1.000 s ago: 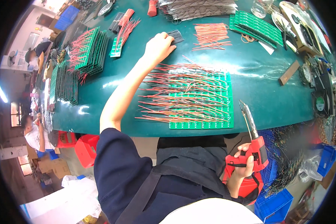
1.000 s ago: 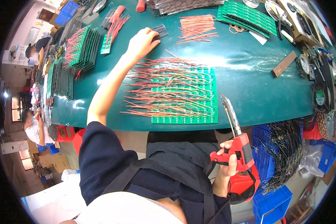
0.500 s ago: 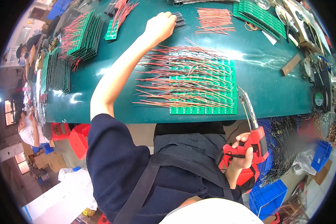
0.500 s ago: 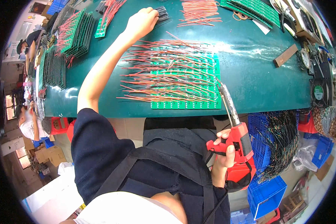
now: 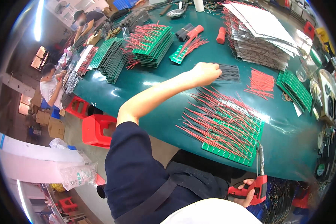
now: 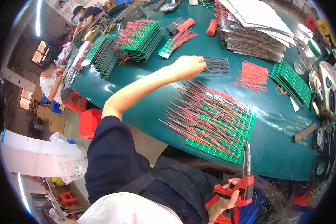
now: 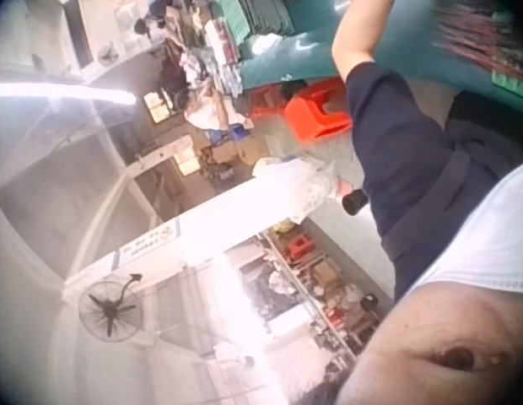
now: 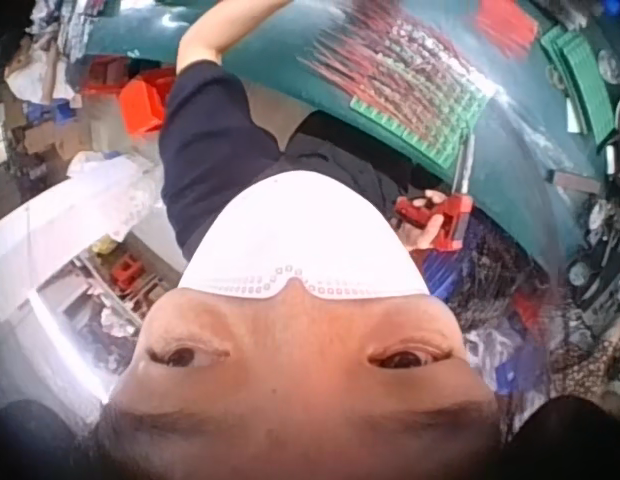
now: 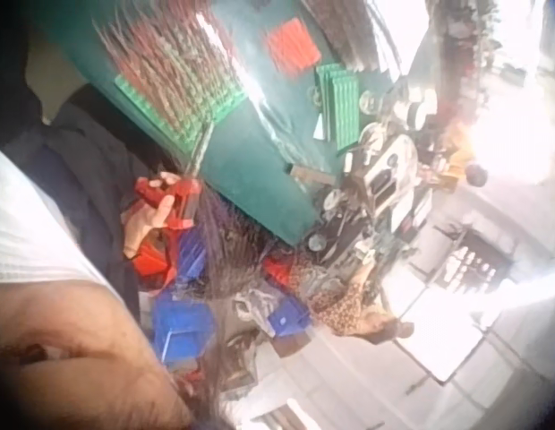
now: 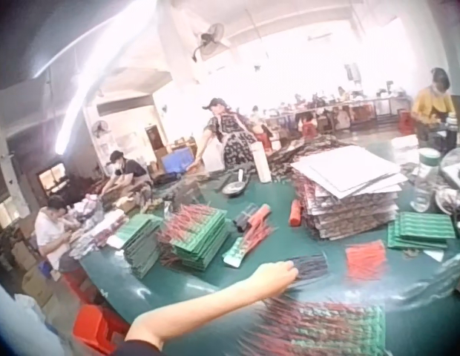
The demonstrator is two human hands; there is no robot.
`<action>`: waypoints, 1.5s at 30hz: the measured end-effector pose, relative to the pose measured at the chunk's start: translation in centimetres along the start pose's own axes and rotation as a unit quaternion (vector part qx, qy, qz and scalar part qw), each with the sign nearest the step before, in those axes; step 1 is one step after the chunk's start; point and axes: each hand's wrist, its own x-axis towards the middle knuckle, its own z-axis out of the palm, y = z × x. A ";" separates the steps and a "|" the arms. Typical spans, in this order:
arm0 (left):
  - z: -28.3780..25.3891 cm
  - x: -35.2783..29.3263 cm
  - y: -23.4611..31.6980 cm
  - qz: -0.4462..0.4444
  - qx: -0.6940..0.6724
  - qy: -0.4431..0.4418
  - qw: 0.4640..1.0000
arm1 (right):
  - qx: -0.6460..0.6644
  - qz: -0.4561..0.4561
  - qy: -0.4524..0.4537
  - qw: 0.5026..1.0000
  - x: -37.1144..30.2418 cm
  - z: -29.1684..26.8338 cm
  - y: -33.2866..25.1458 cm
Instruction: Soldering wires onto a series of small green circuit boards at a factory workbench.
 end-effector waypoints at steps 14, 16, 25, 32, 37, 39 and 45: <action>-3.6 -0.8 0.3 -0.046 0.176 -0.265 0.947 | -0.051 0.073 0.028 0.996 0.2 -0.4 -0.9; -2.8 -0.8 0.1 -0.062 0.196 -0.312 0.927 | -0.050 0.064 0.042 0.996 0.1 -0.6 -0.3; -1.1 -2.3 -0.3 -0.028 0.191 -0.338 0.921 | -0.054 0.062 0.022 0.996 -0.3 -0.7 -0.3; -1.5 -3.7 0.0 -0.005 0.161 -0.278 0.947 | -0.006 0.006 -0.034 0.999 -0.1 -0.7 -0.2; -4.5 -6.4 0.5 -0.008 0.185 -0.252 0.950 | -0.009 0.020 -0.059 0.998 0.0 0.3 -0.7; -6.9 -7.6 1.5 -0.024 0.195 -0.255 0.947 | -0.023 0.049 -0.065 0.996 0.0 1.0 -1.1; -8.2 -10.4 7.7 0.114 -0.095 -0.046 0.988 | -0.039 0.145 -0.100 0.984 -1.2 0.8 -1.7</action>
